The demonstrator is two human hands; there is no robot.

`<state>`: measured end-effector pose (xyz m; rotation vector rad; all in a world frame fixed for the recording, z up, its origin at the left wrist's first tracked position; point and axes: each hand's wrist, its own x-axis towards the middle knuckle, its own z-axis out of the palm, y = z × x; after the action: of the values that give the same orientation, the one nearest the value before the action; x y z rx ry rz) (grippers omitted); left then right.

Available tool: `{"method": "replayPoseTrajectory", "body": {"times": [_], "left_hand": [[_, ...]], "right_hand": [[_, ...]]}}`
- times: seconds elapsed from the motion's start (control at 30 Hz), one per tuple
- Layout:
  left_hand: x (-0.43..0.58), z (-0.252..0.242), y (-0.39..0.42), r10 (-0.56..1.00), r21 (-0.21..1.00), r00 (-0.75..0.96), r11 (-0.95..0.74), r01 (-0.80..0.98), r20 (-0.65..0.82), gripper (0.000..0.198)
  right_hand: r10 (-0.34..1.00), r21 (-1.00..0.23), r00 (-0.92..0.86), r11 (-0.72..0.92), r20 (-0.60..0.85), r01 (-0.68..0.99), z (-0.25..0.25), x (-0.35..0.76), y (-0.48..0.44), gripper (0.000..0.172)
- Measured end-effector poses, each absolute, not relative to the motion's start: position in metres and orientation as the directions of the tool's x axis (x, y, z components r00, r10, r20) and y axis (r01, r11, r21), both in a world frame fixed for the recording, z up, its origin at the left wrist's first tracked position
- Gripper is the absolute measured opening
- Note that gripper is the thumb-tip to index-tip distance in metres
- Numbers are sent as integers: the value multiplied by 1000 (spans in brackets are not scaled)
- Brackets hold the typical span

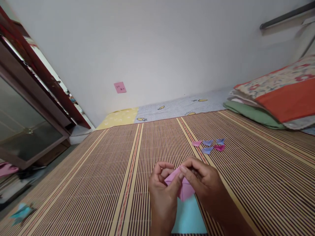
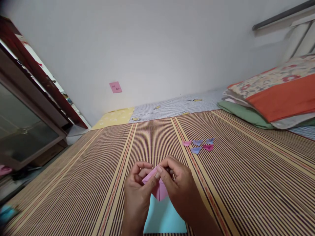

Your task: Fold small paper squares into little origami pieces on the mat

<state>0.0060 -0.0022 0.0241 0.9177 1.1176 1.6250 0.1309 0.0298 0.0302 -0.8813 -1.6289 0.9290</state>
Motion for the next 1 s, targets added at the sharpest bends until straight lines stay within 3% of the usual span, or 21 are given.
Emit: {"method": "replayPoseTrajectory", "body": {"times": [0.27,0.47,0.8,0.93,1.0], "left_hand": [[-1,27,0,986,969,-168,-21,-245,-21,30],[1,25,-2,991,965,-136,-47,-259,12,33],[-5,22,-4,984,986,-131,-136,-92,124,50],[-8,25,-3,998,990,11,-59,-131,61,28],[-8,25,-3,997,988,53,-50,-145,58,27]], "right_hand": [[920,-912,-110,388,376,134,33,141,31,28],[932,-928,-77,359,353,94,35,144,31,28],[962,-971,-128,236,240,-49,35,148,34,29],[955,-972,-181,236,236,-22,36,150,34,29],[953,-974,-204,226,226,-19,36,151,34,30]]}}
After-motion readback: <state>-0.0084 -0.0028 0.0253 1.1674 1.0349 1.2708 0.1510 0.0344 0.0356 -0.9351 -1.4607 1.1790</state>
